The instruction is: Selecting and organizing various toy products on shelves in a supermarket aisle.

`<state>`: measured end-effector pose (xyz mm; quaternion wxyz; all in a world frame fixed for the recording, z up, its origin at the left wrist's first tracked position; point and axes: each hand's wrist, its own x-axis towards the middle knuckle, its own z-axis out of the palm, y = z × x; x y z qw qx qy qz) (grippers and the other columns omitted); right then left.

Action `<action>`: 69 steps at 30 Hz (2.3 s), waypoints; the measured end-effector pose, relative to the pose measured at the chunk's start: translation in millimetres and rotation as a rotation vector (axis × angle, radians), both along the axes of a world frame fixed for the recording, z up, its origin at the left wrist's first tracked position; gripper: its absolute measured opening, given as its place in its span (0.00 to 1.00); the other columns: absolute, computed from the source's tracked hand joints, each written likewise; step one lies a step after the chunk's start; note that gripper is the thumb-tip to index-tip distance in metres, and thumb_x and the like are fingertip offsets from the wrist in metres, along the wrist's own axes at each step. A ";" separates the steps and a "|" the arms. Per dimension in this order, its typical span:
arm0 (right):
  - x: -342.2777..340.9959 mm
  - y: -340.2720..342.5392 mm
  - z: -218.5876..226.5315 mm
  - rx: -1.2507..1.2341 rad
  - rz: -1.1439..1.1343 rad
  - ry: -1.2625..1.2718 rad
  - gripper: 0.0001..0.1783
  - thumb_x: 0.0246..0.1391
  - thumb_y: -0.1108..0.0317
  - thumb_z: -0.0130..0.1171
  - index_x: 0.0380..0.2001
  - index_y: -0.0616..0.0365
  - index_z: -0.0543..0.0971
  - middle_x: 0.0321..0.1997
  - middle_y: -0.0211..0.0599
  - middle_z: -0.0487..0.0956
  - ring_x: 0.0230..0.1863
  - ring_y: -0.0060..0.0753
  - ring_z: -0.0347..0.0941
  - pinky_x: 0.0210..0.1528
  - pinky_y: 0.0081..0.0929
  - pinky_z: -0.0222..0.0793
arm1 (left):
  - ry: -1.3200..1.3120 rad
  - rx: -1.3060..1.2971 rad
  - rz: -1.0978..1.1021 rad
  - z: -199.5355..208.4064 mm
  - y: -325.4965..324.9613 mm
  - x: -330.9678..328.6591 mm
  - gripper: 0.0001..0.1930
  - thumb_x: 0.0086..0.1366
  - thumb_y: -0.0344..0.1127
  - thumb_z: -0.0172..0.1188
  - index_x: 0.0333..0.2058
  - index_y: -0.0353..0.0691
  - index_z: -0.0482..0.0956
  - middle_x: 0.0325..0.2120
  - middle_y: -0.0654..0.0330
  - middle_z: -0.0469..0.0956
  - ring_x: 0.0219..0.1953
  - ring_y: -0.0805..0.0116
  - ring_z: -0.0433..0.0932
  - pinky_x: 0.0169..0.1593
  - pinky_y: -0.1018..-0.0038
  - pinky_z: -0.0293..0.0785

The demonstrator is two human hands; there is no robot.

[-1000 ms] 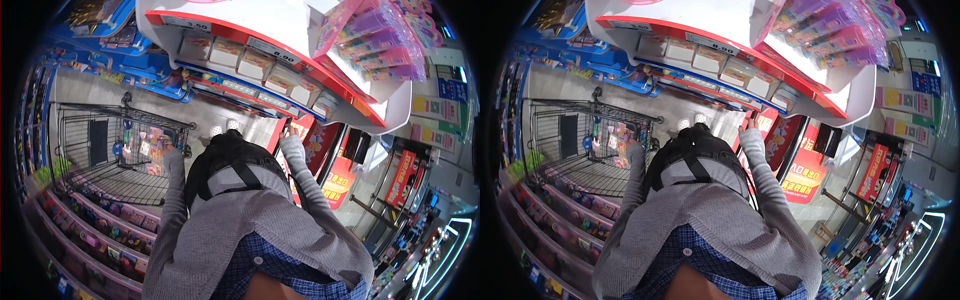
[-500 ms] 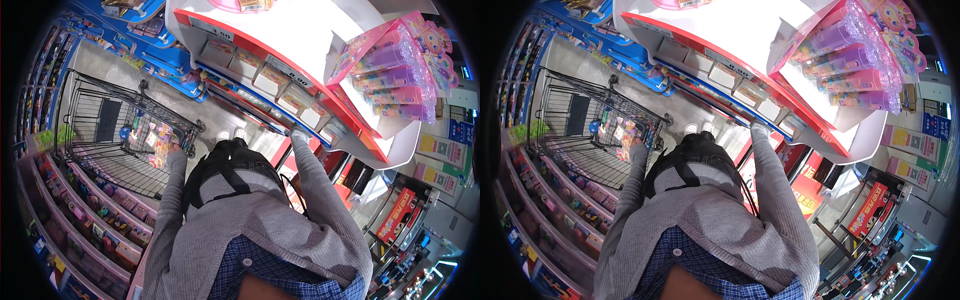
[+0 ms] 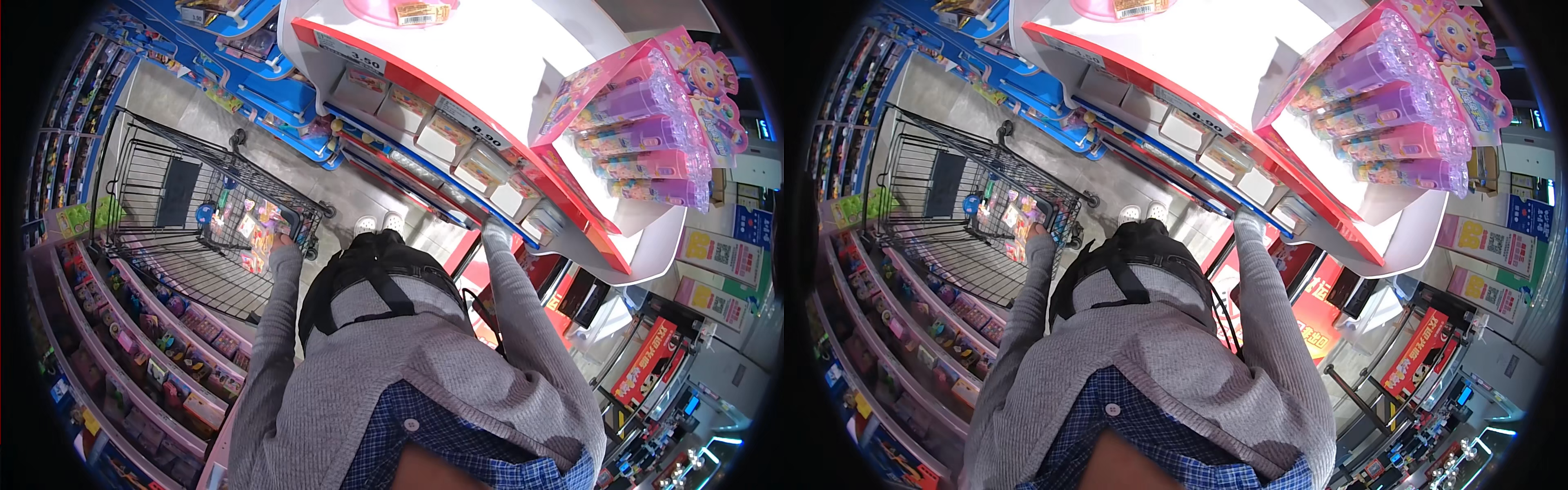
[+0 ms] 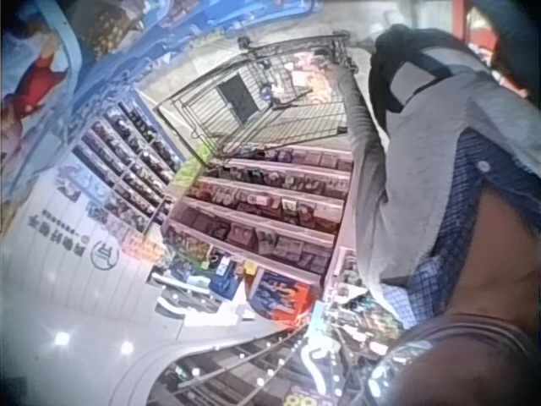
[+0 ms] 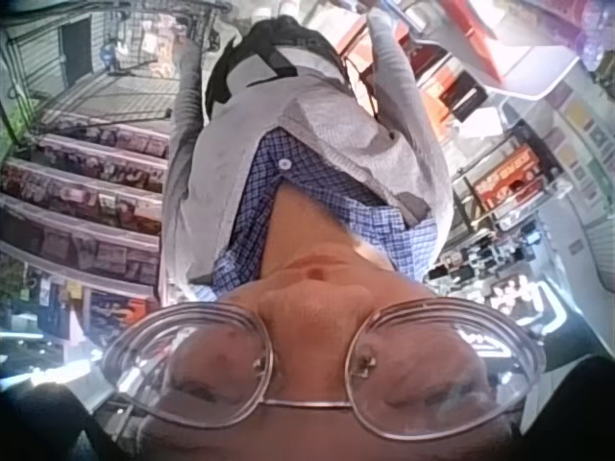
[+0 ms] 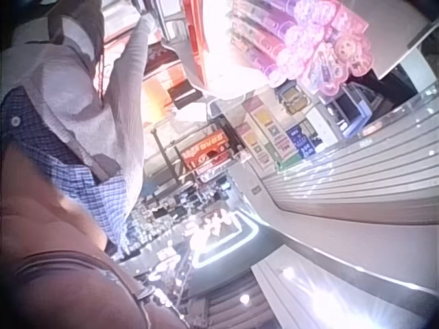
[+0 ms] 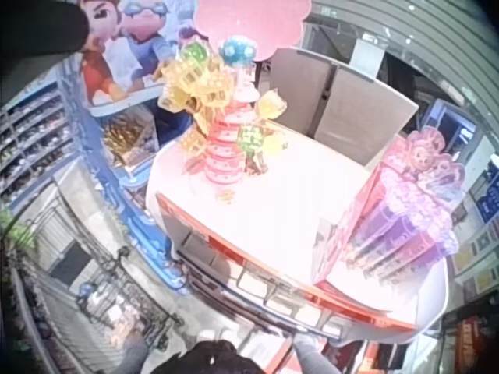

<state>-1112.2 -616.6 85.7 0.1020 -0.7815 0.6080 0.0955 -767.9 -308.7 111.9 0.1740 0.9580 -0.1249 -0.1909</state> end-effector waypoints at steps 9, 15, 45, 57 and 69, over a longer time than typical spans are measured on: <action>-14.4 -3.3 -6.7 -0.098 0.090 -0.089 0.13 0.43 0.63 0.42 0.31 0.55 0.72 0.31 0.47 0.72 0.34 0.50 0.68 0.37 0.41 0.64 | -0.001 0.016 0.007 1.7 -2.6 0.1 0.18 0.53 0.41 0.33 0.32 0.36 0.69 0.27 0.42 0.70 0.33 0.44 0.68 0.37 0.58 0.62; -4.4 2.2 20.2 -0.012 0.066 -0.087 0.13 0.44 0.62 0.41 0.30 0.57 0.71 0.29 0.48 0.73 0.33 0.50 0.69 0.34 0.41 0.64 | -0.002 -0.009 0.000 0.6 0.7 -0.2 0.18 0.54 0.41 0.33 0.32 0.36 0.69 0.28 0.42 0.70 0.33 0.44 0.68 0.37 0.58 0.62; 77.8 67.8 124.6 1.069 -0.356 -1.264 0.17 0.40 0.70 0.58 0.36 0.64 0.71 0.27 0.34 0.74 0.21 0.21 0.69 0.23 0.15 0.68 | 0.974 -0.844 -0.197 118.9 -112.8 -59.7 0.11 0.54 0.33 0.48 0.37 0.42 0.66 0.27 0.63 0.69 0.29 0.77 0.67 0.30 0.81 0.64; 93.2 80.1 160.2 1.013 -0.189 -1.371 0.16 0.43 0.73 0.54 0.38 0.62 0.67 0.24 0.35 0.73 0.21 0.20 0.68 0.22 0.14 0.65 | 1.336 -0.655 -0.482 129.1 -133.2 -109.2 0.12 0.58 0.41 0.43 0.37 0.41 0.62 0.27 0.62 0.72 0.19 0.78 0.70 0.19 0.85 0.65; 156.2 110.6 162.3 0.920 -0.269 -1.170 0.13 0.46 0.68 0.50 0.37 0.61 0.68 0.21 0.34 0.71 0.13 0.17 0.63 0.15 0.13 0.60 | 1.176 -1.075 -0.146 113.2 -69.2 -1.9 0.16 0.55 0.32 0.47 0.43 0.38 0.59 0.28 0.59 0.71 0.22 0.74 0.70 0.24 0.82 0.68</action>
